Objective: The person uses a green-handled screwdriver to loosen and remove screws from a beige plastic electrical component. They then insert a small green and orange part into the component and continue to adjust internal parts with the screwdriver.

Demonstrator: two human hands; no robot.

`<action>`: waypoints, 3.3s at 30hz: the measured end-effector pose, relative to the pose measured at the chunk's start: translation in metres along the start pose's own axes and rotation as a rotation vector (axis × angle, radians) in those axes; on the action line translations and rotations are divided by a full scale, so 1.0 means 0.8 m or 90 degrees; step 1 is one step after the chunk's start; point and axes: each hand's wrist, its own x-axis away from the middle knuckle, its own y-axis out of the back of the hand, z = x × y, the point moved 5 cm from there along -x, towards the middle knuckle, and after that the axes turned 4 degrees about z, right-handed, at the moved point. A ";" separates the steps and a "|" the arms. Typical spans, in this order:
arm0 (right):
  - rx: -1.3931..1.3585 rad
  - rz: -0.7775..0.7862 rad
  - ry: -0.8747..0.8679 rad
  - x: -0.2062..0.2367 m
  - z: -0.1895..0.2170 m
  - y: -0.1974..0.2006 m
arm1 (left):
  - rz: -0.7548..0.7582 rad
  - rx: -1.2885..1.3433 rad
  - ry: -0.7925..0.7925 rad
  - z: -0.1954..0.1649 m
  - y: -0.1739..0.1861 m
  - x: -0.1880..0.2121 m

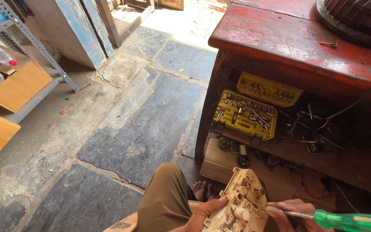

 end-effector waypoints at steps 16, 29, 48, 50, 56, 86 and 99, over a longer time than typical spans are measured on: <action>-0.029 0.084 -0.222 -0.016 0.005 -0.008 | 0.034 0.036 0.008 -0.008 -0.022 0.002; -0.089 0.061 -0.096 0.022 -0.044 0.005 | 0.019 0.017 -0.022 -0.012 -0.006 0.000; 0.069 -0.085 -0.205 0.015 -0.040 0.017 | -0.038 0.012 -0.003 -0.009 -0.002 -0.002; 0.038 -0.050 -0.147 0.007 -0.026 0.005 | -0.035 0.002 -0.020 -0.009 -0.010 -0.001; -0.006 0.031 -0.185 -0.003 -0.010 -0.021 | 0.029 -0.024 -0.033 -0.018 -0.033 0.002; -0.339 -0.170 -0.476 -0.018 -0.012 -0.013 | -0.096 -1.374 -0.373 -0.067 -0.147 0.038; -0.429 0.032 -0.544 0.001 0.006 -0.054 | -0.026 -1.764 -0.575 -0.049 -0.152 0.037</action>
